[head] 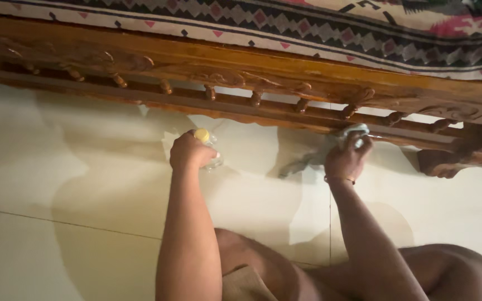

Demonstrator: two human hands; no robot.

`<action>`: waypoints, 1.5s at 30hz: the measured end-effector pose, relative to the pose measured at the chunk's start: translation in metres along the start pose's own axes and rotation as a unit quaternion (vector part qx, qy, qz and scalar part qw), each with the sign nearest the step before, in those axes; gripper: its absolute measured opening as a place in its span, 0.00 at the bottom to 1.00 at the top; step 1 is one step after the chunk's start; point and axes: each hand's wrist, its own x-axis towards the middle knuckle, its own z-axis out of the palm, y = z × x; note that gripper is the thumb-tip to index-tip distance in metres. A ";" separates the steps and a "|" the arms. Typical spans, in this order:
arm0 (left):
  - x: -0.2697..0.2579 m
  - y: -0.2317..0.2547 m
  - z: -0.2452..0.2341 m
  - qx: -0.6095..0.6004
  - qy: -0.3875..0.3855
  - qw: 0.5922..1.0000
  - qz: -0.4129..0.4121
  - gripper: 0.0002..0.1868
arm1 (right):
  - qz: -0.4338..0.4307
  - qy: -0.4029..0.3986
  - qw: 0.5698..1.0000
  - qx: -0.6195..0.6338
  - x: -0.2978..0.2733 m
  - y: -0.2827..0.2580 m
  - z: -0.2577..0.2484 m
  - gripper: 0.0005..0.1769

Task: The person sits on the floor and wipes the carved wooden bed frame with a cloth. They periodically apply liquid from a small bottle onto the cloth and continue wiping the lower rail and legs of the bed frame.

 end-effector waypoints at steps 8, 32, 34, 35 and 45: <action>0.003 -0.008 -0.005 -0.009 0.017 0.999 -0.032 0.34 | 0.026 0.022 0.996 0.079 -0.006 -0.036 0.021 0.39; 0.013 0.010 0.000 -0.001 0.004 1.000 -0.006 0.41 | -0.183 -0.231 0.954 0.047 0.023 -0.211 -0.009 0.33; 0.013 0.007 0.003 -0.010 0.015 1.000 0.003 0.41 | -0.159 -0.263 0.950 0.053 0.024 -0.219 -0.020 0.31; 0.014 0.004 0.004 -0.010 0.017 1.000 0.005 0.42 | -0.154 -0.273 0.949 0.038 0.025 -0.222 -0.027 0.31; 0.013 -0.013 0.006 0.019 0.015 0.999 0.022 0.41 | -0.140 -0.276 0.945 -0.105 0.034 -0.198 -0.055 0.29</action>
